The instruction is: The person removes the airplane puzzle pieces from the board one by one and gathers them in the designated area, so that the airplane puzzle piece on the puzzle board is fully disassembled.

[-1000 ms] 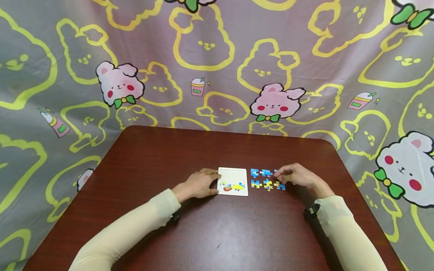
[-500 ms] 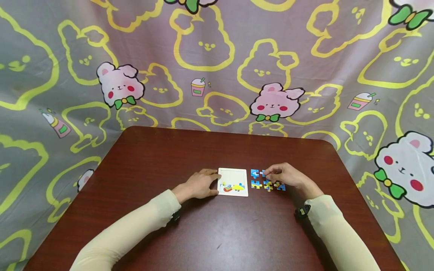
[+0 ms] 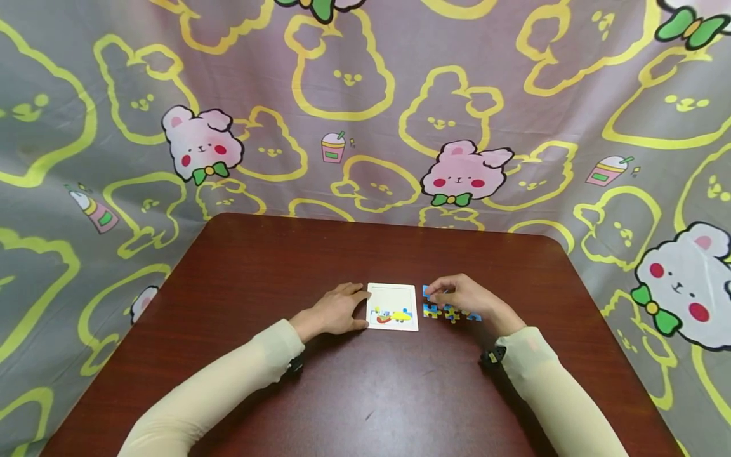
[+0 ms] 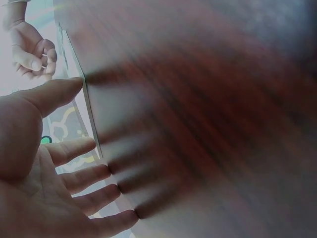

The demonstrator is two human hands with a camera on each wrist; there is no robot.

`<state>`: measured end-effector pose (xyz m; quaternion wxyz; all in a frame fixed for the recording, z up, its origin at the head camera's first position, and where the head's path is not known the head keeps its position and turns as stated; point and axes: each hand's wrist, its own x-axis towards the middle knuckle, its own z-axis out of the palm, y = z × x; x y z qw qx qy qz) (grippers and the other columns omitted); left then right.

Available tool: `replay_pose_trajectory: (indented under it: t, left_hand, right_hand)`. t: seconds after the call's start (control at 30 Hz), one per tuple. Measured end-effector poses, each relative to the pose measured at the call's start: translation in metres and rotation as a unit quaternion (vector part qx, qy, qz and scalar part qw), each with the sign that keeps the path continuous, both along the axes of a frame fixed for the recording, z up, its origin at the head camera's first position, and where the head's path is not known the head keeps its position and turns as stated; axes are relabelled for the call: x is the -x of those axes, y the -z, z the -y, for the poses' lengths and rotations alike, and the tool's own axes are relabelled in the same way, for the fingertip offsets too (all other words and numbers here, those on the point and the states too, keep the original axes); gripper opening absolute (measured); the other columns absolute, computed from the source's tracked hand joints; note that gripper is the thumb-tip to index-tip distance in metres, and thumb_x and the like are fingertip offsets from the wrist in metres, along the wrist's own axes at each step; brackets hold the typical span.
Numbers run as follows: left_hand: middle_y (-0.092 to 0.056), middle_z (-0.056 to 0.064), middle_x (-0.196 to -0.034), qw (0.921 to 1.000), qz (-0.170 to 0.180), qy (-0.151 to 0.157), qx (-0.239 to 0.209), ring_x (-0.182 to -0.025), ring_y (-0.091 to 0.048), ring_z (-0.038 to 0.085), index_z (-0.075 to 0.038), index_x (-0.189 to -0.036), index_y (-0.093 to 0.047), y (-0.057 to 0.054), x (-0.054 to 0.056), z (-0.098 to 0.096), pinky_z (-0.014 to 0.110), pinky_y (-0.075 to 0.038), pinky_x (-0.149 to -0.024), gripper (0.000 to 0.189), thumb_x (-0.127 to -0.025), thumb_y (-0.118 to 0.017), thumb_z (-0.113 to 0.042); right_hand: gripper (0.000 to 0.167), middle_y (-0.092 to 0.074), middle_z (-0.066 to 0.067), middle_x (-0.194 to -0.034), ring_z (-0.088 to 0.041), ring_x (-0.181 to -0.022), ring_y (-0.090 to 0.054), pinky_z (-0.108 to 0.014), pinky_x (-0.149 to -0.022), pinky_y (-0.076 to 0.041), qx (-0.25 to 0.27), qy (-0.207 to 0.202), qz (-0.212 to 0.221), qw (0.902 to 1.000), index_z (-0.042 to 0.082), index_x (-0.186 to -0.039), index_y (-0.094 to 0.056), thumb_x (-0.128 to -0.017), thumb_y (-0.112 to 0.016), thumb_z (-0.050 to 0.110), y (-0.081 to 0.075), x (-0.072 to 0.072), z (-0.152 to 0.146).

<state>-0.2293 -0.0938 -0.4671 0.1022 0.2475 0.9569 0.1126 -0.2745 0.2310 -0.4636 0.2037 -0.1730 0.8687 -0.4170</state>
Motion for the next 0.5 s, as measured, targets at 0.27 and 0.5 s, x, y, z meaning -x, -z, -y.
replay_pose_trajectory:
  t: [0.27,0.5]
  left_hand:
    - [-0.04,0.016,-0.158,1.0,0.002,0.001,0.0,-0.147,-0.036,0.035,-0.014,-0.147,-0.049,-0.001,0.001,0.0,0.053,-0.038,-0.115,0.069,-0.089,-0.071,-0.044]
    - [-0.039,0.015,-0.158,1.0,0.005,-0.003,0.003,-0.147,-0.036,0.035,-0.015,-0.147,-0.049,-0.002,0.001,0.0,0.055,-0.039,-0.114,0.069,-0.089,-0.071,-0.045]
  right_hand:
    - [0.021,-0.075,-0.009,-0.089,-0.021,-0.075,-0.065,-0.025,-0.057,-0.046,-0.008,-0.019,-0.019,0.9996,0.009,-0.111,-0.074,-0.093,-0.068,0.018,-0.003,-0.001,0.023]
    - [0.021,-0.075,-0.011,-0.093,-0.024,-0.078,-0.068,-0.027,-0.06,-0.049,0.007,-0.023,-0.013,0.9996,0.006,-0.112,-0.073,-0.093,-0.067,0.013,-0.006,-0.003,0.044]
